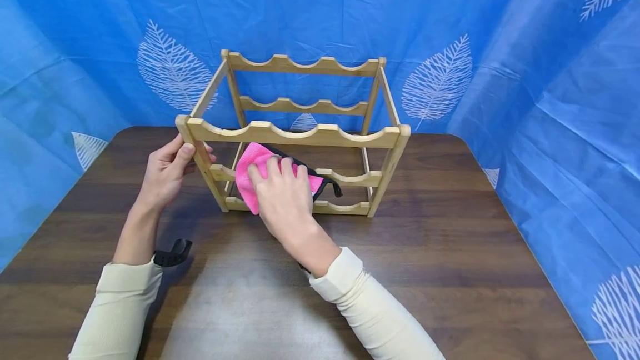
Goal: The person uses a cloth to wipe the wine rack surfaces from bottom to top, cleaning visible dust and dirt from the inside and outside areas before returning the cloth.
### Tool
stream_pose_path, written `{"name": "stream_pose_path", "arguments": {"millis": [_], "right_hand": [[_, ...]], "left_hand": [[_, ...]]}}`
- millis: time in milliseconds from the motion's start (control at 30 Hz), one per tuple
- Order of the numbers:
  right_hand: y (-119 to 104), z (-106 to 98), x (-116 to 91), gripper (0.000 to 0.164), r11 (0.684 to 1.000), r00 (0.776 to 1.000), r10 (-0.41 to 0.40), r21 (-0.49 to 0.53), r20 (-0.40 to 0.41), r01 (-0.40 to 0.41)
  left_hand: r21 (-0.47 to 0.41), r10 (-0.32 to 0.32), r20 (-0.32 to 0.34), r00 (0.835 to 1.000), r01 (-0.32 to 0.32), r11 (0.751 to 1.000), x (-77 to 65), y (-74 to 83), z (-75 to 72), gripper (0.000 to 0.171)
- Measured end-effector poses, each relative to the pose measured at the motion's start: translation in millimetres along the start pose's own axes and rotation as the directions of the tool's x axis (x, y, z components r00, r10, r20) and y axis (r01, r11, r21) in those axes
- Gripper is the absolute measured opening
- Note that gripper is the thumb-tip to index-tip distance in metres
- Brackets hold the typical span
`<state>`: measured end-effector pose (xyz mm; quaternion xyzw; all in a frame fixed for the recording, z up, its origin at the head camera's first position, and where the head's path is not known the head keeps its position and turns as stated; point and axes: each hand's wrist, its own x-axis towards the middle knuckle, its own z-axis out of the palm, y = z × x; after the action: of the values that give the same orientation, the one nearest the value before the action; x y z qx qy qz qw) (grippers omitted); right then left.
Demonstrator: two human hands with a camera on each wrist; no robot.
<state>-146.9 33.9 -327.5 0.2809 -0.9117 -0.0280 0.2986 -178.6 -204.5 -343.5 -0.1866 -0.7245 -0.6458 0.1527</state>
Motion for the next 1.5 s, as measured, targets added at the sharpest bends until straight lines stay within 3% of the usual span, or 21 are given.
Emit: {"name": "stream_pose_path", "arguments": {"millis": [333,633,933,1500], "right_hand": [[10.2,-2.4,-5.7,0.040,1.000,0.997,0.012,0.020,-0.074,-0.010],[17.3,-4.7,-10.8,0.044,0.999,0.999,0.019,0.031,-0.048,-0.018],[19.8,-5.5,-14.1,0.041,1.000,0.996,0.012,0.000,-0.086,-0.012],[19.5,-11.1,-14.9,0.038,1.000,0.998,0.007,-0.024,-0.064,-0.009]], "left_hand": [[0.034,-0.005,-0.003,1.000,0.005,0.999,1.4,-0.9,1.7,0.041],[0.012,-0.005,0.005,1.000,0.005,1.000,2.4,-1.2,2.3,0.041],[-0.017,-0.001,0.013,1.000,0.001,1.000,2.4,-1.3,3.4,0.041],[0.006,-0.012,-0.001,1.000,0.012,1.000,0.2,0.1,1.0,0.041]]}}
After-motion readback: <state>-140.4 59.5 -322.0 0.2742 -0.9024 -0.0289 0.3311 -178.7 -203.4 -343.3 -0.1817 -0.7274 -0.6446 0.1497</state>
